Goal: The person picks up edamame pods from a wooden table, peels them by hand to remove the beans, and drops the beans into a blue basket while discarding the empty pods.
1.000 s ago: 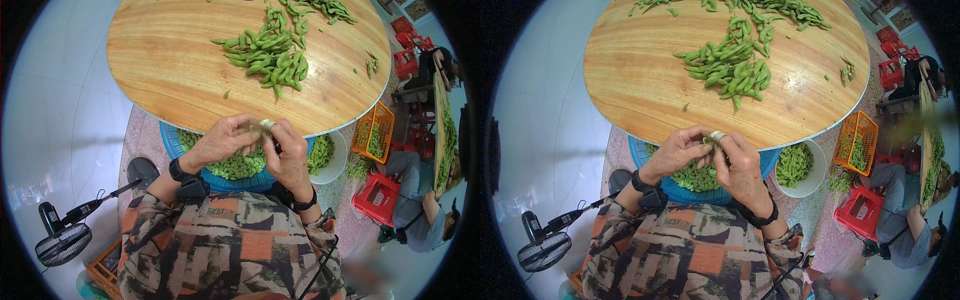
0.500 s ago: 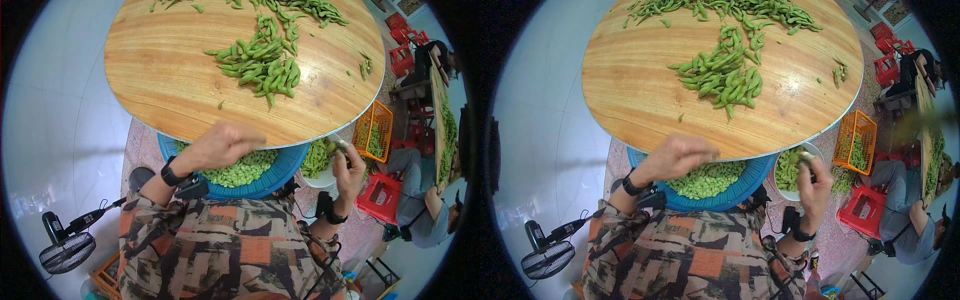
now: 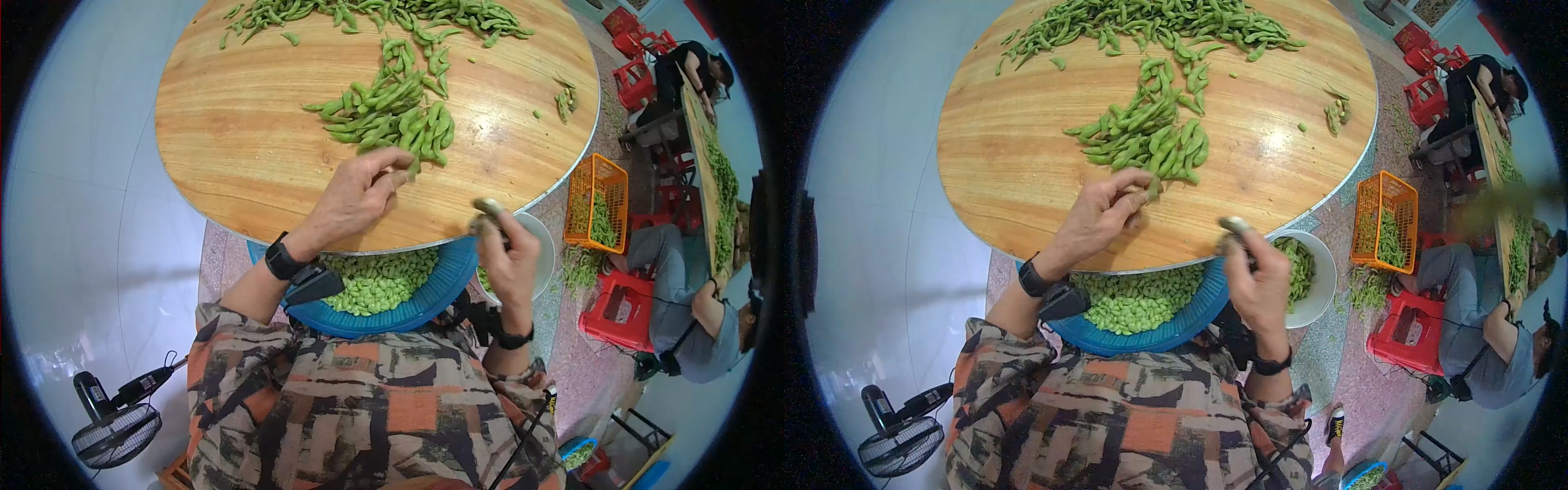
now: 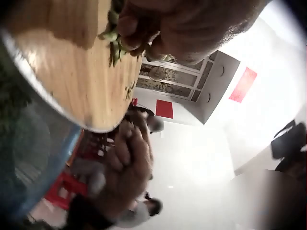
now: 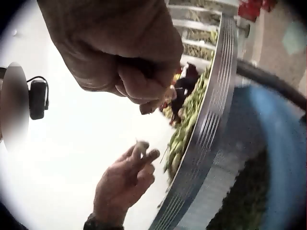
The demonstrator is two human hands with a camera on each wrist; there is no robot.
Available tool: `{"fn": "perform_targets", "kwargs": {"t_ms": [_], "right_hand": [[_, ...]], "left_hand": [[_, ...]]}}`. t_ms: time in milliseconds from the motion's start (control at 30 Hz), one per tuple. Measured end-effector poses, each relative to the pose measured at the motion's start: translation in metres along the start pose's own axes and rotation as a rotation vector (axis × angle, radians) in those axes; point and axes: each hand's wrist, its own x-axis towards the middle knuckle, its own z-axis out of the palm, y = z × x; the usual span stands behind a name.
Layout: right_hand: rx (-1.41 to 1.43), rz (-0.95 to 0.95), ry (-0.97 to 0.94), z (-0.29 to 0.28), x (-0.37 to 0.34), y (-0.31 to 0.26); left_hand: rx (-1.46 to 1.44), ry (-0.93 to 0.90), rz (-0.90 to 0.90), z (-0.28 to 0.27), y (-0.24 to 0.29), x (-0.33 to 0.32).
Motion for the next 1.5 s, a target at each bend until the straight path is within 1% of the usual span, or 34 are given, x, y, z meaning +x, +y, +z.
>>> {"fn": "perform_targets", "kwargs": {"t_ms": [67, 100, 167, 200, 267, 300, 367, 400, 467, 600, 667, 700, 767, 800, 867, 900, 967, 1000, 1067, 1100, 1167, 1200, 1267, 1300, 1367, 1400, 1433, 1467, 1500], "right_hand": [[0.235, 0.138, -0.136, 0.027, 0.009, -0.015], [0.239, 0.14, -0.143, 0.037, 0.014, -0.017], [0.612, 0.343, -0.34, 0.053, 0.021, -0.015], [0.612, 0.345, -0.349, 0.057, 0.022, -0.014], [0.746, 0.427, -0.425, 0.064, 0.024, -0.012], [0.744, 0.433, -0.431, 0.066, 0.024, -0.01], [0.82, 0.428, -0.468, 0.067, 0.023, -0.008], [0.817, 0.432, -0.469, 0.068, 0.023, -0.009], [0.814, 0.415, -0.435, 0.069, 0.02, -0.012], [0.746, 0.393, -0.382, 0.07, 0.017, -0.01], [0.784, 0.379, -0.384, 0.068, 0.016, -0.009], [0.785, 0.381, -0.383, 0.066, 0.016, -0.007], [0.878, 0.382, -0.438, 0.063, 0.016, -0.005], [0.879, 0.381, -0.433, 0.061, 0.017, -0.005], [0.797, 0.423, -0.424, 0.057, 0.016, -0.005], [0.799, 0.423, -0.423, 0.056, 0.015, -0.008], [0.611, 0.418, -0.424, 0.056, 0.01, -0.014], [0.611, 0.42, -0.426, 0.057, 0.008, -0.013], [0.479, 0.356, -0.342, 0.059, 0.005, -0.01], [0.48, 0.356, -0.345, 0.061, 0.003, -0.008], [0.308, 0.201, -0.265, 0.068, 0.0, -0.003], [0.309, 0.199, -0.266, 0.072, -0.001, -0.003], [-0.15, -0.372, 0.01, 0.084, -0.003, -0.005], [-0.219, -0.379, 0.028, 0.089, -0.007, -0.01], [-0.215, -0.403, 0.046, 0.096, -0.012, -0.009], [-0.214, -0.424, 0.065, 0.097, -0.014, -0.007], [-0.229, -0.447, 0.051, 0.097, -0.014, -0.006], [-0.23, -0.45, 0.054, 0.096, -0.013, -0.008], [-0.181, -0.413, 0.043, 0.094, -0.012, -0.012]], "left_hand": [[-0.827, -0.132, -0.659, -0.003, 0.015, -0.014], [-0.823, -0.127, -0.665, -0.004, 0.016, -0.021], [-0.869, -0.137, -0.798, -0.005, 0.013, -0.034], [-0.868, -0.129, -0.803, -0.003, 0.011, -0.04], [-0.672, -0.008, -0.622, 0.002, 0.008, -0.05], [-0.674, -0.003, -0.628, 0.004, 0.009, -0.053], [-0.065, 0.217, -0.255, 0.011, 0.012, -0.054], [-0.068, 0.218, -0.258, 0.014, 0.012, -0.054], [0.035, 0.354, -0.106, 0.019, 0.012, -0.055], [-0.054, 0.288, -0.145, 0.022, 0.008, -0.061], [-1.311, 0.067, -0.73, 0.023, 0.003, -0.067], [-1.31, 0.066, -0.732, 0.024, 0.005, -0.067], [-1.728, 0.031, -0.781, 0.027, 0.008, -0.066], [-1.728, 0.026, -0.782, 0.024, 0.009, -0.065], [-1.415, -0.056, -0.759, 0.015, 0.012, -0.06], [-1.414, -0.058, -0.759, 0.015, 0.011, -0.059], [-0.564, -0.055, -0.481, 0.016, 0.007, -0.059], [-0.564, -0.055, -0.483, 0.013, 0.008, -0.058], [-0.295, -0.099, -0.303, 0.004, 0.013, -0.054], [-0.293, -0.098, -0.305, 0.005, 0.012, -0.056], [-0.214, -0.038, -0.222, 0.01, 0.01, -0.06], [-0.213, -0.037, -0.221, 0.01, 0.013, -0.06], [-0.795, -0.038, -0.668, 0.013, 0.02, -0.062], [-0.793, -0.037, -0.668, 0.016, 0.021, -0.063], [-0.779, 0.079, -0.662, 0.026, 0.021, -0.066], [-0.778, 0.08, -0.661, 0.03, 0.021, -0.069], [-0.776, 0.128, -0.656, 0.033, 0.021, -0.071], [-0.775, 0.176, -0.649, 0.035, 0.021, -0.071], [-0.776, 0.173, -0.643, 0.034, 0.022, -0.07]]}}
